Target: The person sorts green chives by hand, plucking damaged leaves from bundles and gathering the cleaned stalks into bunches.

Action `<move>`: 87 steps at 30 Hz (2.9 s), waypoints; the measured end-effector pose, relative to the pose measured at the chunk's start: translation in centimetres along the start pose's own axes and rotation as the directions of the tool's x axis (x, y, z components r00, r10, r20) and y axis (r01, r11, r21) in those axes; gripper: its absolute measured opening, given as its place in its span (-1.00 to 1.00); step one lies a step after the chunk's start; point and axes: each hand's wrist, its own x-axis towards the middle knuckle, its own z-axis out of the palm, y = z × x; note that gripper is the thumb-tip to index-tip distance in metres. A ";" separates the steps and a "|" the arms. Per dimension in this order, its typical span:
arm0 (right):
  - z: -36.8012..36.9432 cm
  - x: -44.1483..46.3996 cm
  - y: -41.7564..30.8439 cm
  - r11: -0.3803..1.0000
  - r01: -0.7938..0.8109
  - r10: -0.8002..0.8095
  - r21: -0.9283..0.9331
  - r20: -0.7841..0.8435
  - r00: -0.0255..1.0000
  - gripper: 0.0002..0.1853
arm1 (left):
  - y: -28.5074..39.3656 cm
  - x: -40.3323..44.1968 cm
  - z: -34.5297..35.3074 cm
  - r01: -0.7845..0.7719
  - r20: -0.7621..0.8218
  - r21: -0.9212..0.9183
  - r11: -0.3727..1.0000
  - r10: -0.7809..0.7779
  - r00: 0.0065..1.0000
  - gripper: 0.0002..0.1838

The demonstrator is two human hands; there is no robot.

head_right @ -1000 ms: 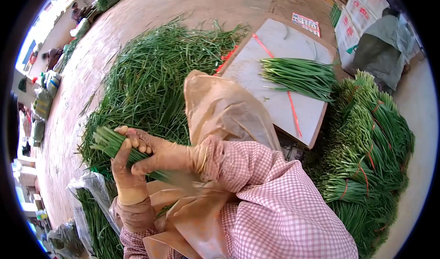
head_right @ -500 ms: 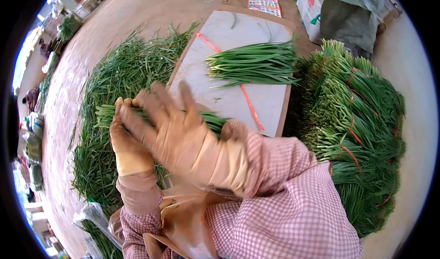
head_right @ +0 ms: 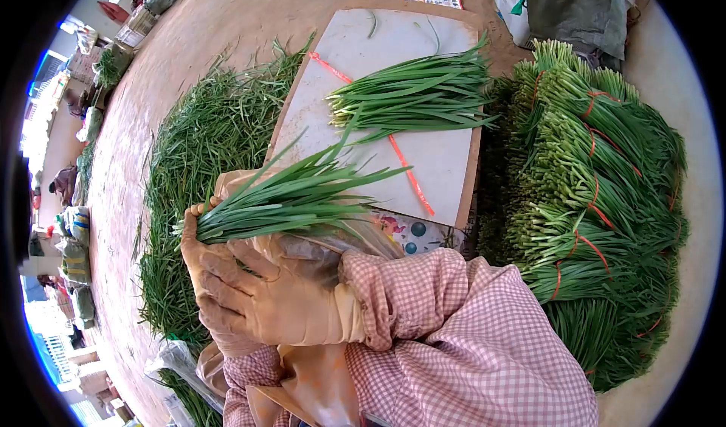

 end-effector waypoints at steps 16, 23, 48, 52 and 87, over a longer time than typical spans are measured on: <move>-2.7 3.2 8.1 0.913 -0.186 0.282 -0.362 0.233 0.931 -0.35 | -4.4 -1.4 5.5 0.072 -0.179 -0.013 0.997 -0.073 0.981 -0.72; -15.6 2.1 17.7 0.846 0.078 0.126 -0.527 0.340 0.932 -0.45 | -4.2 0.2 3.5 0.219 0.134 -0.186 0.958 -0.197 0.971 -0.64; -10.1 -2.8 21.2 0.808 -0.170 0.504 -0.565 0.511 0.696 -0.01 | 7.9 -9.3 -9.4 0.014 -0.113 0.368 0.930 0.030 0.993 -0.59; -5.8 2.9 18.5 0.943 -0.306 0.331 -0.132 0.478 0.814 -0.33 | 10.1 -17.8 -11.1 -0.171 -0.189 0.407 0.897 0.266 0.945 -0.65; 38.9 5.5 -50.1 0.137 0.440 -0.983 0.888 0.177 -0.052 -0.11 | 10.9 -56.8 -37.1 0.007 -0.367 0.848 0.530 0.598 -0.713 -0.55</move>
